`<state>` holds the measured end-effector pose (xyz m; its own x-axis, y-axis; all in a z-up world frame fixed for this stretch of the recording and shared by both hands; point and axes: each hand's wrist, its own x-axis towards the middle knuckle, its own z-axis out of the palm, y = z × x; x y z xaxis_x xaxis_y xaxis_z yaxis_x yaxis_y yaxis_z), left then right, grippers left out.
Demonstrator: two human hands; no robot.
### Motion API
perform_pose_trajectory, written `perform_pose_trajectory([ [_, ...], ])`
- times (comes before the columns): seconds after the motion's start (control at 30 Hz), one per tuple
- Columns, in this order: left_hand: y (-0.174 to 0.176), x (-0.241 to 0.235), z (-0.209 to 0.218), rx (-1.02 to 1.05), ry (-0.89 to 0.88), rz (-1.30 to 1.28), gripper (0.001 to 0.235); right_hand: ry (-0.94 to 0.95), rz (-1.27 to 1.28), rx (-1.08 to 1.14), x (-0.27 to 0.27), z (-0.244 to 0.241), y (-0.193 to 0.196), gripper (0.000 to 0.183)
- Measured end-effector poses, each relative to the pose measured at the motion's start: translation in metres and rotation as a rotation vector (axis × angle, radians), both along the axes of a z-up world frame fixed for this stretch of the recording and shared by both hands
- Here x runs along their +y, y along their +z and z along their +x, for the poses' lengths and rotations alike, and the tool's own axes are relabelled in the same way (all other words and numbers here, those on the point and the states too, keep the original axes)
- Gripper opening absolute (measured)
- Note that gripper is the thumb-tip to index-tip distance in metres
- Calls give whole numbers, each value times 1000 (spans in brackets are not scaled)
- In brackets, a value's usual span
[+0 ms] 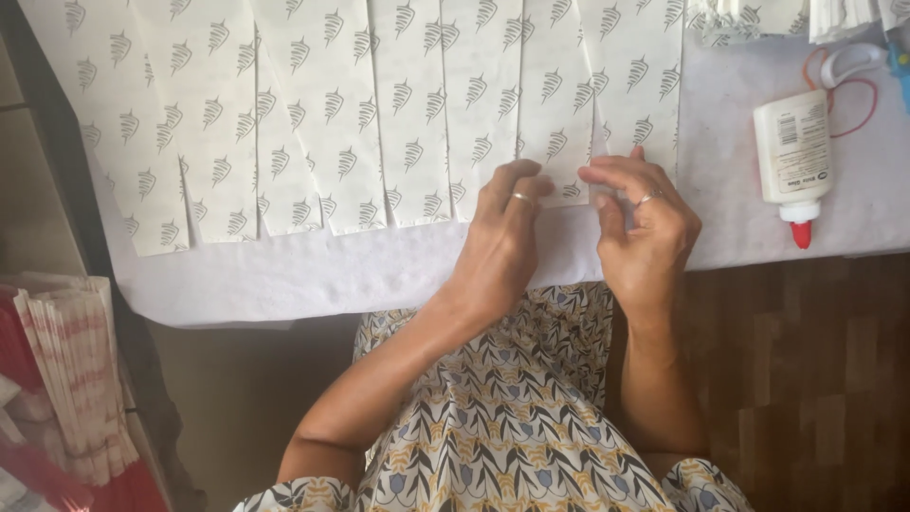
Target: Aligning, stacking, and applying glue to paper packaging sleeves
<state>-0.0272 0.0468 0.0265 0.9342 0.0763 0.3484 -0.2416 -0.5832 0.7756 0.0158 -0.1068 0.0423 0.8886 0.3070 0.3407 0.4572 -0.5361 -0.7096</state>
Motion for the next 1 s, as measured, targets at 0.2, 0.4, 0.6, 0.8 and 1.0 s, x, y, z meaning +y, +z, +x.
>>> perform_pose_trajectory([
  [0.2, 2, 53, -25, -55, -35, 87, 15, 152, 31, -84, 29, -11, 4, 23],
  [0.4, -10, 74, -31, -80, -38, 198, 13, 327, -8, -51, 39, -5, -13, 17],
  [0.6, -16, 78, -28, -97, -22, 209, 3, 328, -44, -77, 37, -6, -15, 8],
  [0.8, -6, 78, -25, -87, -41, 376, 7, 309, -107, -93, 35, -6, -26, 3],
  [1.0, -20, 68, -19, 22, 25, 379, 10, 232, -6, -43, 44, -5, -26, 11],
])
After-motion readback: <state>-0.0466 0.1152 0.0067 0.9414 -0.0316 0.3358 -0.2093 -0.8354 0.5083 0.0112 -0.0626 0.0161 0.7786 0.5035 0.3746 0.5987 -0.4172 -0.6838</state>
